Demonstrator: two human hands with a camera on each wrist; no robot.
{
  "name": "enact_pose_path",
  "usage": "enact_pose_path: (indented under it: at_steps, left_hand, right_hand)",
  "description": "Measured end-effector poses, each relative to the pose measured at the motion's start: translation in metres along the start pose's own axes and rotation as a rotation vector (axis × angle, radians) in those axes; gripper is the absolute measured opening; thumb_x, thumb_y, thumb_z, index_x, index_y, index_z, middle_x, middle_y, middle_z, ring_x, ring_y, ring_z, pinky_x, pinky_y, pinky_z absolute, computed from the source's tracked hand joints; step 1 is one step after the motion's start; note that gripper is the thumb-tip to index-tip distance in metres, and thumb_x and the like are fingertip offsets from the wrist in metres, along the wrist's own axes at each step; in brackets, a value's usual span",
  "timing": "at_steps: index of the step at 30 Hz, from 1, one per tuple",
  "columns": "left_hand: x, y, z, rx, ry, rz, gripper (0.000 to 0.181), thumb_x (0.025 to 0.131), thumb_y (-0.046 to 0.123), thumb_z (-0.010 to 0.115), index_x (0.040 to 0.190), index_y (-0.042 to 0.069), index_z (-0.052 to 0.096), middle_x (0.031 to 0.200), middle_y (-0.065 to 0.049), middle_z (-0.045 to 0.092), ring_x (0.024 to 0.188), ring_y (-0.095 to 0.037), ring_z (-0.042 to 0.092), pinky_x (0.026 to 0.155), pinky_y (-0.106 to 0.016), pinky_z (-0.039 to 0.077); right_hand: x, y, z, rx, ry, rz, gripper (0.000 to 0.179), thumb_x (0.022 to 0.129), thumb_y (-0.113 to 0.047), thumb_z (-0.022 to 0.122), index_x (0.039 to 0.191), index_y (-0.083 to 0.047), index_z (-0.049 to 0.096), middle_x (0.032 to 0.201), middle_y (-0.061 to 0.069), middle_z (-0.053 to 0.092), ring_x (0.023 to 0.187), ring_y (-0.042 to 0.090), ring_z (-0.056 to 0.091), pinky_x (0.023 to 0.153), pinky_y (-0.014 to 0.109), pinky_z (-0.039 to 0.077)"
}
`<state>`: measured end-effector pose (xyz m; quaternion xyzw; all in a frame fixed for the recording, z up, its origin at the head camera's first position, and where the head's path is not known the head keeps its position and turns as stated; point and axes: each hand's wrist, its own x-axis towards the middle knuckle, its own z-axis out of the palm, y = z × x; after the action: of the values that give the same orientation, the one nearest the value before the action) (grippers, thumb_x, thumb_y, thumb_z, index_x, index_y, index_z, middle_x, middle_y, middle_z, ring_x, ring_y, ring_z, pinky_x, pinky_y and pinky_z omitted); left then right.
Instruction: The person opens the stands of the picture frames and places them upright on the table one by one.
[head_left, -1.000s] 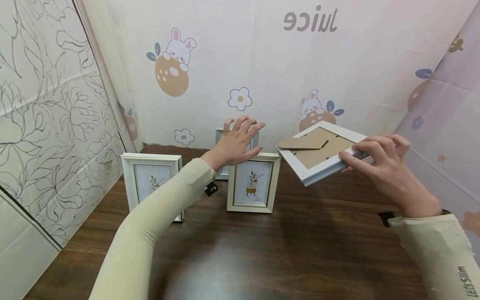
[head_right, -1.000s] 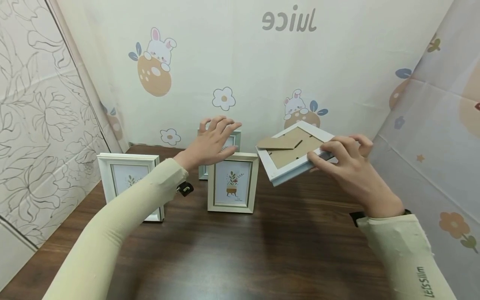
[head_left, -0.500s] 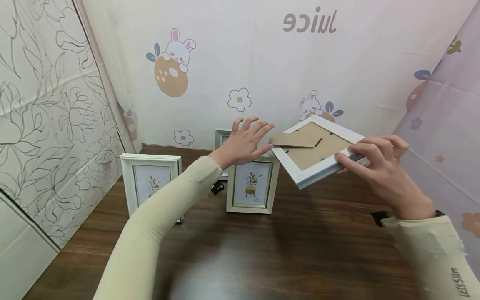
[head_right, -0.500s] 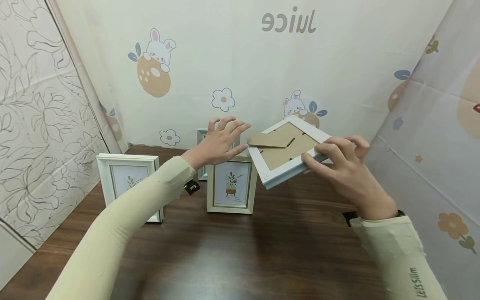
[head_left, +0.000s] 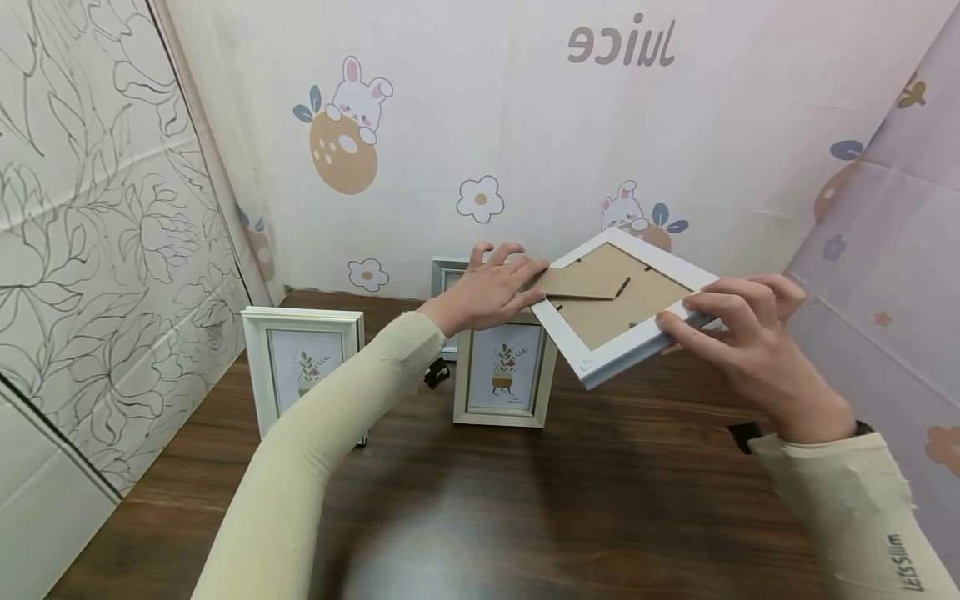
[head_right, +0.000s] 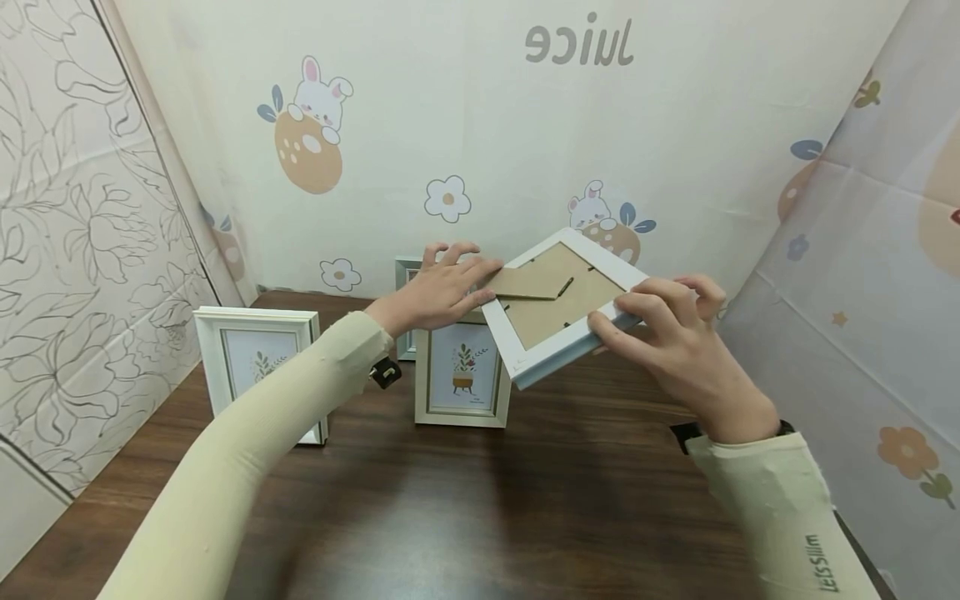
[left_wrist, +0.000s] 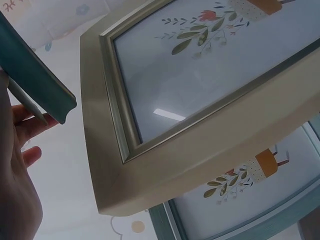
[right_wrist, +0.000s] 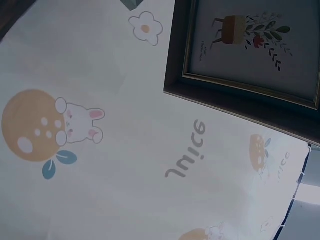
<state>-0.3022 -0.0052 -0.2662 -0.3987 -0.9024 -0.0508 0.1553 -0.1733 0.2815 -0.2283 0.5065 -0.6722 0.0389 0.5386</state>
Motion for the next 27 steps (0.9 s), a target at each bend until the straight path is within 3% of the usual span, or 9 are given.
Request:
enact_pose_path:
  at_steps: [6, 16, 27]
  left_hand:
    - [-0.001, -0.001, 0.001, -0.009, 0.019, 0.038, 0.053, 0.108, 0.043, 0.033, 0.152, 0.016, 0.037, 0.151, 0.002, 0.045, 0.146, -0.020, 0.020, 0.108, -0.049, 0.007]
    - [-0.003, -0.003, -0.001, 0.027, 0.045, 0.030, 0.053, 0.108, 0.044, 0.033, 0.152, 0.015, 0.038, 0.152, 0.001, 0.045, 0.145, -0.020, 0.021, 0.108, -0.049, 0.007]
    - [-0.006, -0.007, -0.014, 0.052, 0.152, 0.023, 0.051, 0.107, 0.040, 0.037, 0.149, 0.012, 0.042, 0.146, -0.003, 0.048, 0.144, -0.023, 0.024, 0.106, -0.052, 0.010]
  right_hand:
    - [-0.001, 0.000, 0.001, 0.002, 0.004, 0.002, 0.035, 0.104, -0.027, 0.044, 0.135, -0.028, 0.059, 0.097, 0.018, 0.049, 0.089, 0.039, 0.040, 0.078, 0.058, 0.016]
    - [-0.003, 0.001, 0.003, 0.020, 0.009, 0.007, 0.033, 0.102, -0.030, 0.046, 0.131, -0.025, 0.062, 0.095, 0.018, 0.050, 0.087, 0.040, 0.041, 0.078, 0.057, 0.017]
    - [-0.008, 0.005, 0.004, 0.037, -0.022, 0.009, 0.036, 0.103, -0.034, 0.044, 0.133, -0.026, 0.061, 0.095, 0.018, 0.050, 0.088, 0.040, 0.041, 0.079, 0.056, 0.017]
